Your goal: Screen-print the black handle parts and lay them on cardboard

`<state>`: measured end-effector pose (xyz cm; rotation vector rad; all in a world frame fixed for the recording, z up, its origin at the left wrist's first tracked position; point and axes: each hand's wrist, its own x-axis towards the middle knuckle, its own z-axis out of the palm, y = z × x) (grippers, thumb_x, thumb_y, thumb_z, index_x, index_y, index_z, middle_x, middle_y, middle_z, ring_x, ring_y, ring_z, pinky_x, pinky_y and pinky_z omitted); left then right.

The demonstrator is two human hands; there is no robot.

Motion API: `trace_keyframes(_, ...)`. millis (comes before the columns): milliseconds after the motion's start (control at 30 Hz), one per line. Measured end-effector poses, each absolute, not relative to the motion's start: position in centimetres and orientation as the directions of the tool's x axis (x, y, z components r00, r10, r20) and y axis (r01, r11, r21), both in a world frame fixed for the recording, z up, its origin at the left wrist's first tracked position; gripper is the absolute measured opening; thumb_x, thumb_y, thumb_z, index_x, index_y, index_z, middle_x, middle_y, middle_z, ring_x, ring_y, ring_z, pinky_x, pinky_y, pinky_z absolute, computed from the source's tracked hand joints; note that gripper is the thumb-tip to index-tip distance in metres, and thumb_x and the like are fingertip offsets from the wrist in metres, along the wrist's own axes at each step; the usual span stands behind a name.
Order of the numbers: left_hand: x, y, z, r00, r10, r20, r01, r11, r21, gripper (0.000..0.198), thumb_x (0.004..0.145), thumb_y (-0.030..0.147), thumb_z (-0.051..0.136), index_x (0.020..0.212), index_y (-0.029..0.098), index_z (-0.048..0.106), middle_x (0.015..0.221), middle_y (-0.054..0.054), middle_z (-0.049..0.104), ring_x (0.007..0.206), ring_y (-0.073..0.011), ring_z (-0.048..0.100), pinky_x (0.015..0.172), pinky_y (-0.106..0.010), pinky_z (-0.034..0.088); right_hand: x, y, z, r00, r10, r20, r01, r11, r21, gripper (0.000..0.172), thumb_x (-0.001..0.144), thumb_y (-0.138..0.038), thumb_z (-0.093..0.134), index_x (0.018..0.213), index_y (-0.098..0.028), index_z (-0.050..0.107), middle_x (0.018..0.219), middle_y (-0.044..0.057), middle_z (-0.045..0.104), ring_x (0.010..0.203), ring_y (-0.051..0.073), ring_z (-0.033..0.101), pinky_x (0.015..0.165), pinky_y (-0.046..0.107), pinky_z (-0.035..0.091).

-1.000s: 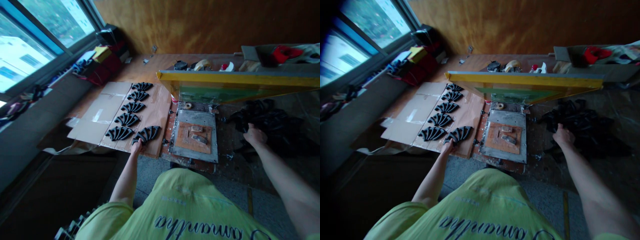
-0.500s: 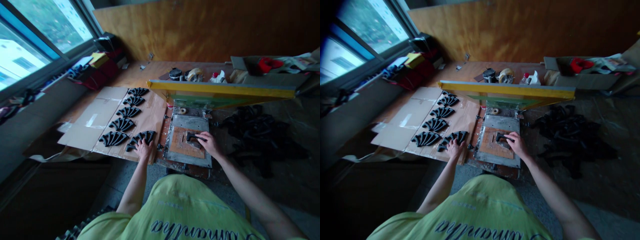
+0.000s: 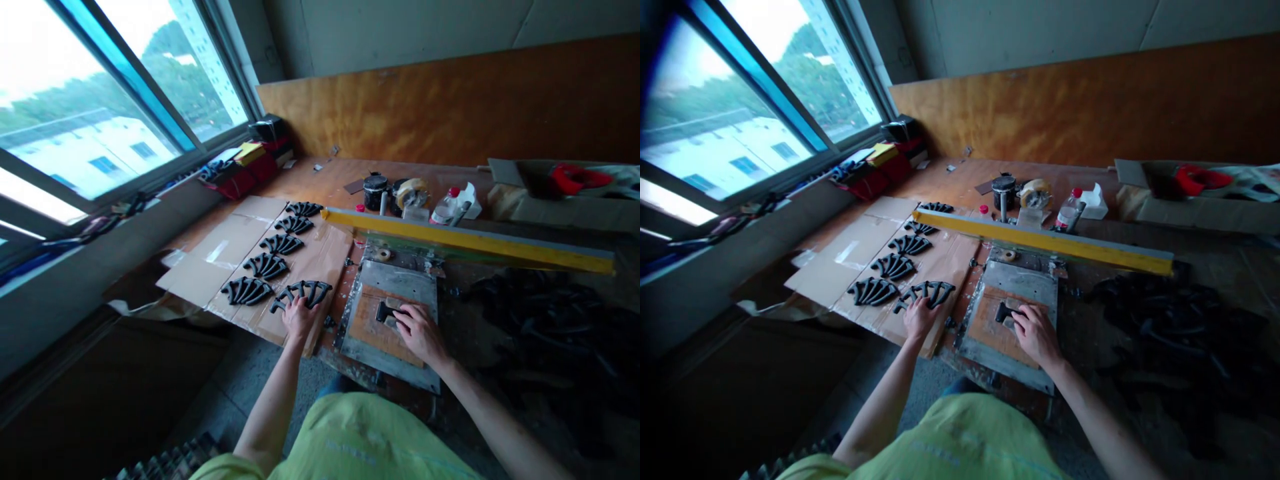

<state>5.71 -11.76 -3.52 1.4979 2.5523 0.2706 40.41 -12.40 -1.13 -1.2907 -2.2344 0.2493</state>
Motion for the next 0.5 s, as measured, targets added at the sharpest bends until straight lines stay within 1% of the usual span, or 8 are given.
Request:
trace_keyframes(100, 5.5, -9.3, -2.5, -0.412, 0.91, 0.031, 0.888, 0.394, 0.236, 0.049, 0.079, 0.057, 0.063, 0.115, 0.024, 0.068, 0.137, -0.009, 0.058, 0.123, -0.033, 0.05, 0.099, -0.044, 0.042, 40.4, -12.5, -1.6, -0.367, 0.855, 0.367, 0.738, 0.508, -0.444, 0.027, 0.089, -0.019, 0.053, 0.105, -0.026, 0.074, 0.112, 0.01, 0.067, 0.105, 0.027, 0.061, 0.092, 0.048, 0.055)
trace_keyframes(200, 4.4, -4.9, -1.6, -0.328, 0.943, 0.063, 0.924, 0.307, 0.229, 0.051, 0.078, 0.057, 0.065, 0.117, 0.025, 0.069, 0.138, -0.009, 0.058, 0.126, -0.0346, 0.047, 0.102, -0.046, 0.04, 40.2, -12.2, -1.9, -0.33, 0.875, 0.353, 0.761, 0.468, -0.45, 0.026, 0.09, -0.023, 0.052, 0.104, -0.029, 0.073, 0.112, 0.009, 0.068, 0.104, 0.029, 0.064, 0.091, 0.049, 0.055)
trace_keyframes(367, 2.8, 5.1, -0.6, -0.172, 0.984, 0.048, 0.961, 0.157, 0.226, 0.05, 0.079, 0.058, 0.064, 0.117, 0.026, 0.069, 0.139, -0.008, 0.057, 0.127, -0.0344, 0.045, 0.103, -0.048, 0.037, 39.2, -11.5, -2.1, -0.193, 0.914, 0.356, 0.819, 0.35, -0.455, 0.028, 0.089, -0.029, 0.052, 0.109, -0.035, 0.071, 0.106, 0.007, 0.071, 0.098, 0.029, 0.067, 0.086, 0.049, 0.057)
trace_keyframes(433, 2.6, 9.2, -0.5, -0.124, 0.992, 0.033, 0.966, 0.113, 0.233, 0.049, 0.08, 0.059, 0.062, 0.116, 0.026, 0.069, 0.137, -0.008, 0.058, 0.126, -0.0339, 0.045, 0.104, -0.048, 0.036, 38.6, -11.5, -2.3, -0.131, 0.922, 0.363, 0.84, 0.298, -0.453, 0.028, 0.088, -0.03, 0.052, 0.106, -0.039, 0.072, 0.102, 0.006, 0.072, 0.095, 0.029, 0.068, 0.081, 0.049, 0.058)
trace_keyframes(500, 2.7, 13.1, -0.7, -0.089, 0.996, 0.016, 0.968, 0.082, 0.239, 0.051, 0.079, 0.061, 0.062, 0.116, 0.026, 0.069, 0.137, -0.008, 0.058, 0.127, -0.0337, 0.044, 0.105, -0.048, 0.034, 38.1, -11.6, -2.4, -0.076, 0.929, 0.363, 0.864, 0.243, -0.44, 0.028, 0.087, -0.029, 0.052, 0.101, -0.043, 0.073, 0.093, 0.006, 0.072, 0.09, 0.03, 0.069, 0.077, 0.048, 0.058)
